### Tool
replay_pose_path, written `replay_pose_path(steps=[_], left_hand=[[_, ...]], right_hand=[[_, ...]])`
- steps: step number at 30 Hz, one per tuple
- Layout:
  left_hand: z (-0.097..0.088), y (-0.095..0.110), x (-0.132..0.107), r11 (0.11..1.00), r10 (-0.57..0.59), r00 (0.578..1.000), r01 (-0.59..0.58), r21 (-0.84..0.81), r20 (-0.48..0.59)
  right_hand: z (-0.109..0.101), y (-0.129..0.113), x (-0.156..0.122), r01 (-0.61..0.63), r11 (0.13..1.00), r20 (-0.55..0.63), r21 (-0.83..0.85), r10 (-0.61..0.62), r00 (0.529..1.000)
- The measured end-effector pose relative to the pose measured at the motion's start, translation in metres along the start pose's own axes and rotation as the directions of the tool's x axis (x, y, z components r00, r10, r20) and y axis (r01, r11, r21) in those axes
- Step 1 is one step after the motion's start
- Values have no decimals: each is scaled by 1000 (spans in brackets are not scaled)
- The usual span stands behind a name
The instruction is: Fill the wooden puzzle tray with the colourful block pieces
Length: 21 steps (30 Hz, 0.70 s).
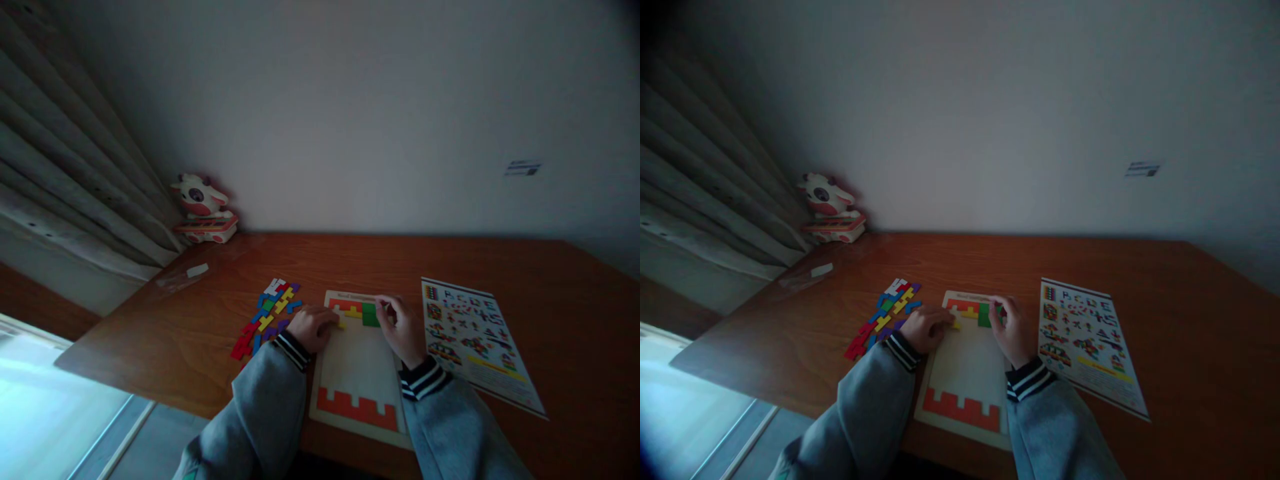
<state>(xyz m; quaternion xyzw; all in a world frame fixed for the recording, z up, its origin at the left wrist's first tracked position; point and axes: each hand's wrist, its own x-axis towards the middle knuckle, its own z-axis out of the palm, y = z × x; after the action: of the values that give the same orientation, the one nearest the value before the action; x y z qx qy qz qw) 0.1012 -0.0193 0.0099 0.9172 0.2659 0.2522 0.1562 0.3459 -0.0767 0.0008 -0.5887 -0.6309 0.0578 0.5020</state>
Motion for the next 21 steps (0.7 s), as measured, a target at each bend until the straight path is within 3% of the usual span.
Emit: replay_pose_path(steps=[3, 8, 13, 21], left_hand=[[0, 2, -3, 995, 42, 999, -43, 94, 7], [4, 1, -2, 975, 31, 998, -18, 222, -54], [7, 0, -2, 965, 0, 997, 21, 263, -80], [8, 4, -4, 951, -55, 998, 61, 302, -28]], right_hand=[[0, -2, 1, -3, 1000, 3, 5, 3, 1000], [-1, -5, 1, 2, 1000, 22, 14, -2, 1000], [-1, -5, 1, 8, 1000, 55, 22, -10, 998], [2, 0, -1, 25, 999, 90, 40, -28, 996]])
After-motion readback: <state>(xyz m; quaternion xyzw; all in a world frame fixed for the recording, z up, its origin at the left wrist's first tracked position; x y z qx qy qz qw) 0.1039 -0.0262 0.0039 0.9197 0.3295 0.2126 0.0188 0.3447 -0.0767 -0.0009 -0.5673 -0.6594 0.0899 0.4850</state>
